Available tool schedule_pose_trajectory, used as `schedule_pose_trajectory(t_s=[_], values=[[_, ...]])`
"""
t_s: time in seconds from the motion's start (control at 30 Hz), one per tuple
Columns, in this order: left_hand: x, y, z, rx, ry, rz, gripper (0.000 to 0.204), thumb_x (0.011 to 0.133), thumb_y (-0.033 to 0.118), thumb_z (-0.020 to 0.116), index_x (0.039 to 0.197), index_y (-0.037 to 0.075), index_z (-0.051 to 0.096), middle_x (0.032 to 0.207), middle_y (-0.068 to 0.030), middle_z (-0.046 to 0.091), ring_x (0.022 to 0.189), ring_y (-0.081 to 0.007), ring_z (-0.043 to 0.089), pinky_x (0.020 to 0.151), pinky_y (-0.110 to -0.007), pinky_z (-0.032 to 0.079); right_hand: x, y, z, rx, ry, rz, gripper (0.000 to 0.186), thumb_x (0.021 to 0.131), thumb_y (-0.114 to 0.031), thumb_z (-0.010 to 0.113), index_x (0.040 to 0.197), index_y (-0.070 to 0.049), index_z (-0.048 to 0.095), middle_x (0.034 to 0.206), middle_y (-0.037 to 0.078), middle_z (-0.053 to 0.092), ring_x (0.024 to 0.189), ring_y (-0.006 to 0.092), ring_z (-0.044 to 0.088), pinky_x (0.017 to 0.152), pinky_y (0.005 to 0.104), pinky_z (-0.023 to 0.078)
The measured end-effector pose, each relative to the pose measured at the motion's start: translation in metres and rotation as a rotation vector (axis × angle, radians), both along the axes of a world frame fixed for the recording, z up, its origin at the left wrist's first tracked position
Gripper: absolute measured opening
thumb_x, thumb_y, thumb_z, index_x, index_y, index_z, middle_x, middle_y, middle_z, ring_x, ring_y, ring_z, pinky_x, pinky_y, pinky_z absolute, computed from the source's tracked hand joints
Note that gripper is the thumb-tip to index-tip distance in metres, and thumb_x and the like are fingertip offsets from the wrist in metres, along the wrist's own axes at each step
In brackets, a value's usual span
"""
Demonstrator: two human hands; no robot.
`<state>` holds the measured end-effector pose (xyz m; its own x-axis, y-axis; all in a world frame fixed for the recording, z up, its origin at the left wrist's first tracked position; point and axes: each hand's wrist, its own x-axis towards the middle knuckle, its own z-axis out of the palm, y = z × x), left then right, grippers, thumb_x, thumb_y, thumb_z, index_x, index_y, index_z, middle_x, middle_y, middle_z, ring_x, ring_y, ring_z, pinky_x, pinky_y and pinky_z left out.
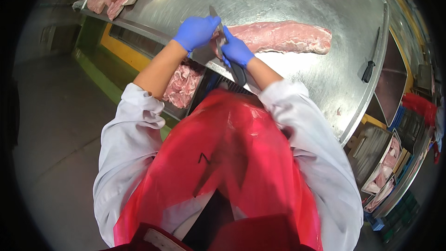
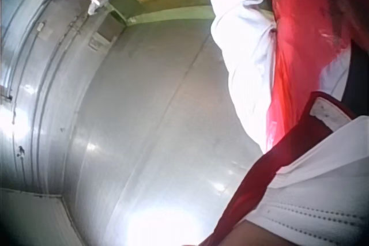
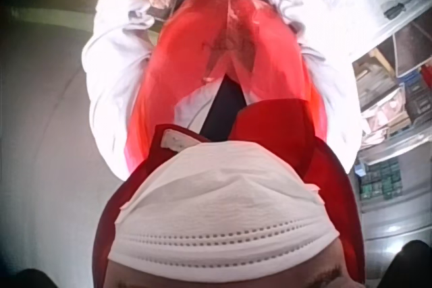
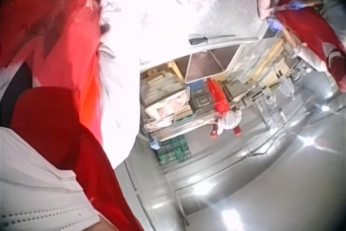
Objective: The person uses a knife to trim and cut large pieces of raw meat on a stainless steel table. They separate fat from lean portions and place trimmed pieces into a metal tray. The person also sharpens the knife on a honing steel during the process.
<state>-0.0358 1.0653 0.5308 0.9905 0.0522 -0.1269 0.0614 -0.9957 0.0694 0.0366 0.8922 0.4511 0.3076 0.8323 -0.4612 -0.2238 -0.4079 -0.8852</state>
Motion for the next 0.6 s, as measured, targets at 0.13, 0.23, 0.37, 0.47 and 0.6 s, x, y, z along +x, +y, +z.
schedule_pose_trajectory(t_s=[0.13, 0.23, 0.37, 0.47, 0.6], values=[[-0.017, 0.036, 0.012, 0.074, -0.132, 0.112, 0.028, 0.089, 0.023, 0.062, 0.114, 0.010, 0.059, 0.097, -0.0169, 0.071, 0.083, -0.0395, 0.069, 0.071, -0.050, 0.055, -0.027, -0.037, 0.040, -0.027, -0.244, 0.199, 0.076, 0.096, -0.014, 0.047, 0.163, -0.015, 0.010, 0.076, 0.015, 0.067, 0.058, 0.0207, 0.065, 0.058, 0.0342, 0.055], [-0.038, 0.043, 0.035, 0.095, -0.266, 0.192, 0.023, 0.087, 0.019, 0.062, 0.108, 0.011, 0.058, 0.095, -0.0171, 0.071, 0.083, -0.0385, 0.070, 0.070, -0.048, 0.056, -0.025, -0.061, 0.058, -0.015, -0.107, 0.323, 0.072, 0.099, -0.016, 0.046, 0.163, -0.020, 0.014, 0.071, 0.011, 0.064, 0.054, 0.0171, 0.062, 0.053, 0.0305, 0.053], [-0.071, 0.029, 0.098, -0.007, -0.428, 0.294, 0.023, 0.087, 0.014, 0.061, 0.109, 0.010, 0.057, 0.091, -0.0213, 0.067, 0.083, -0.0439, 0.066, 0.069, -0.050, 0.053, -0.033, -0.015, 0.056, 0.045, -0.039, 0.296, 0.072, 0.098, -0.010, 0.046, 0.163, -0.022, 0.018, 0.067, 0.008, 0.060, 0.050, 0.0140, 0.056, 0.050, 0.0301, 0.050], [-0.118, 0.037, 0.116, 0.009, -0.393, 0.414, 0.023, 0.085, 0.012, 0.062, 0.107, 0.010, 0.056, 0.088, -0.0219, 0.066, 0.082, -0.0448, 0.065, 0.068, -0.050, 0.052, -0.021, -0.019, 0.040, 0.073, -0.094, 0.154, 0.073, 0.097, -0.004, 0.049, 0.163, -0.022, 0.020, 0.067, 0.006, 0.057, 0.050, 0.0121, 0.053, 0.048, 0.0284, 0.047], [-0.200, 0.054, 0.050, -0.083, -0.335, 0.608, 0.019, 0.086, 0.014, 0.061, 0.105, 0.011, 0.058, 0.092, -0.0197, 0.068, 0.085, -0.0429, 0.066, 0.071, -0.050, 0.053, 0.013, -0.095, 0.048, -0.025, -0.005, 0.021, 0.079, 0.096, -0.004, 0.049, 0.163, -0.030, 0.018, 0.073, 0.004, 0.058, 0.049, 0.0090, 0.049, 0.044, 0.0251, 0.043]])
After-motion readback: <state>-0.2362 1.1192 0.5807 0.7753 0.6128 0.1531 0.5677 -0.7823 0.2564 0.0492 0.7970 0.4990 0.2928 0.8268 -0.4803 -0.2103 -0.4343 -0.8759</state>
